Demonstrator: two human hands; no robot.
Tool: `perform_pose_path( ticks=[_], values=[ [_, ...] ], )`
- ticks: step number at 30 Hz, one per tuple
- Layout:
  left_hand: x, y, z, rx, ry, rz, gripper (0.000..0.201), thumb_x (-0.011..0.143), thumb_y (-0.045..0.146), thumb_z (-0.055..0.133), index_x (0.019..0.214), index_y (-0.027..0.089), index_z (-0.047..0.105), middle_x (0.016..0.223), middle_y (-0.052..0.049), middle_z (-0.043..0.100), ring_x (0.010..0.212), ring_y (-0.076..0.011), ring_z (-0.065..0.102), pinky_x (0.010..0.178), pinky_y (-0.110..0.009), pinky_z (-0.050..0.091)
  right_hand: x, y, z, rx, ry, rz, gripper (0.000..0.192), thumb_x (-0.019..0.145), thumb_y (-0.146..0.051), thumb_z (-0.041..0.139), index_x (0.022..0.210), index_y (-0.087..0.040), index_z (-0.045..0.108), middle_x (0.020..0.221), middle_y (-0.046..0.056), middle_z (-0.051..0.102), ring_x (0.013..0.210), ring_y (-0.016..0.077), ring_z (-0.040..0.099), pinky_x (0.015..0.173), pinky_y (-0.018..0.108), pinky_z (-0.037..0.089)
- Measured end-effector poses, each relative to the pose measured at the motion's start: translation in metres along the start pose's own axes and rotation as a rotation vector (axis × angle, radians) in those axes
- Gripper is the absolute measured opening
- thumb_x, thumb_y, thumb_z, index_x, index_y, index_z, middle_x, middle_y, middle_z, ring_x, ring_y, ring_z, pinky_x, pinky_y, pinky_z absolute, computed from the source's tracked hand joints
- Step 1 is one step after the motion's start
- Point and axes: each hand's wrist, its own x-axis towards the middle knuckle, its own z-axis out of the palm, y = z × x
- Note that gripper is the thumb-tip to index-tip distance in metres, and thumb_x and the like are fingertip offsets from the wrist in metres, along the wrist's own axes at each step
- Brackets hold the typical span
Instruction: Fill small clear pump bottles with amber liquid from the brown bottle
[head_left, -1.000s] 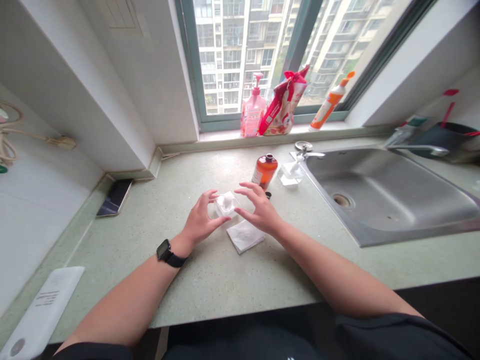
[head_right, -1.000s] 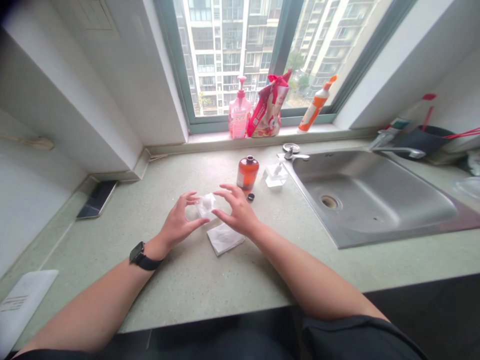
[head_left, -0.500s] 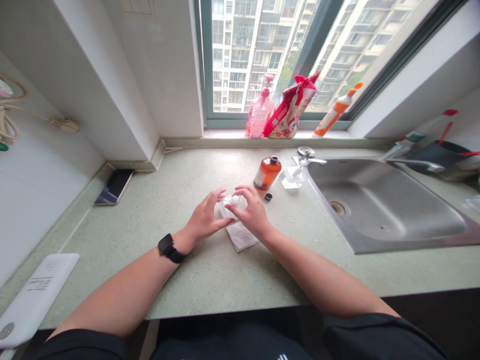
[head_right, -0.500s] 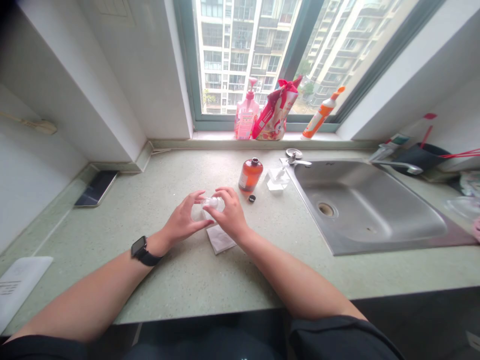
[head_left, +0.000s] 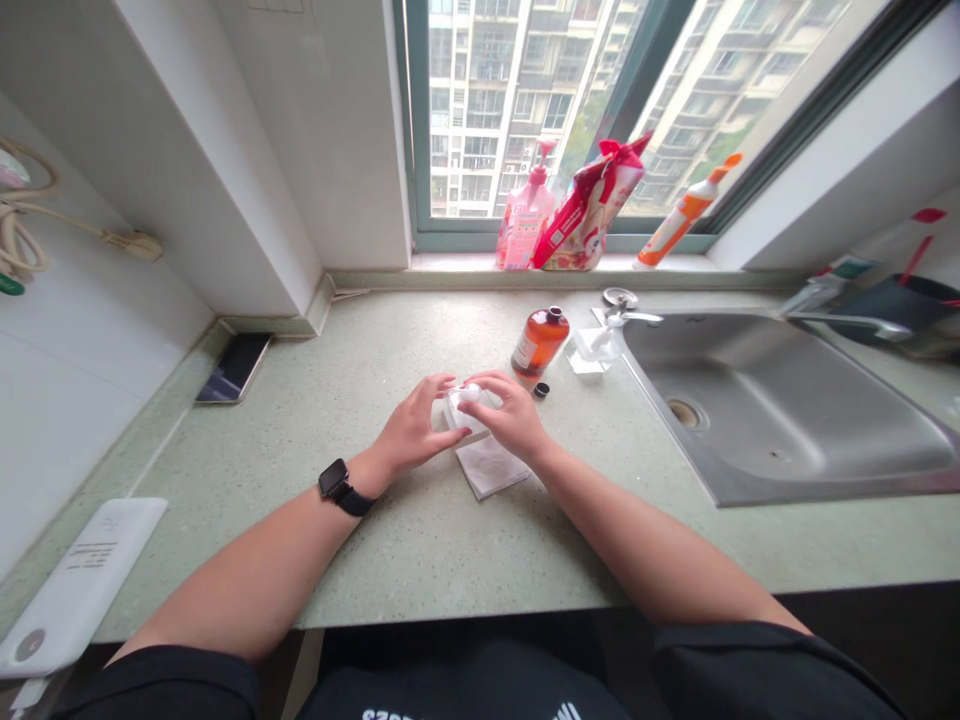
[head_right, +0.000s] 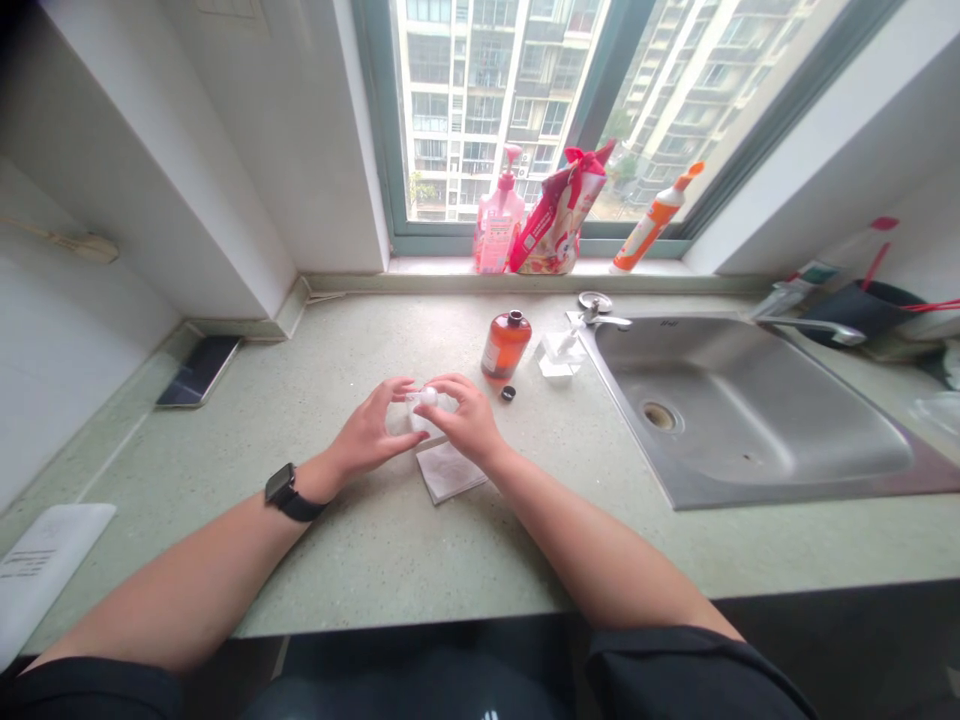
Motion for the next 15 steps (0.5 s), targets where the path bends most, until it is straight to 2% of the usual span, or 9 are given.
perform_pose_path(
  ticks=[6, 10, 13, 15],
  values=[
    [0.001, -0.003, -0.002, -0.003, 0.008, -0.005, 0.076, 0.085, 0.040, 0.091, 0.147, 0.027, 0.050, 0.137, -0.011, 0.069, 0.123, -0.0301, 0.073, 0.108, -0.050, 0.061, -0.001, 0.016, -0.009, 0.026, 0.063, 0.081, 0.048, 0.083, -0.056, 0.086, 0.120, -0.029, 0.072, 0.125, 0.009, 0.074, 0.122, 0.0290, 0.070, 0.109, 0.054, 0.058],
    [0.001, -0.006, -0.002, -0.005, 0.013, -0.008, 0.081, 0.083, 0.039, 0.092, 0.149, 0.027, 0.048, 0.137, -0.011, 0.068, 0.122, -0.0298, 0.073, 0.109, -0.050, 0.060, 0.001, 0.023, -0.023, 0.073, 0.100, 0.101, 0.038, 0.086, -0.059, 0.082, 0.105, -0.027, 0.074, 0.119, 0.008, 0.072, 0.121, 0.0284, 0.069, 0.108, 0.054, 0.058],
    [0.001, -0.006, -0.002, -0.006, 0.015, -0.004, 0.082, 0.083, 0.040, 0.093, 0.150, 0.027, 0.048, 0.137, -0.012, 0.068, 0.122, -0.0303, 0.073, 0.109, -0.051, 0.060, 0.001, 0.022, -0.028, 0.067, 0.001, 0.065, 0.030, 0.093, -0.057, 0.076, 0.100, -0.028, 0.076, 0.122, 0.009, 0.071, 0.125, 0.0280, 0.068, 0.111, 0.053, 0.058],
    [0.001, -0.005, -0.002, -0.002, 0.018, -0.005, 0.081, 0.083, 0.041, 0.092, 0.150, 0.027, 0.048, 0.137, -0.012, 0.068, 0.123, -0.0307, 0.073, 0.109, -0.051, 0.060, -0.001, 0.019, -0.026, 0.053, -0.080, 0.020, 0.027, 0.096, -0.053, 0.073, 0.106, -0.028, 0.078, 0.128, 0.010, 0.070, 0.129, 0.0281, 0.067, 0.115, 0.053, 0.055]
  ],
)
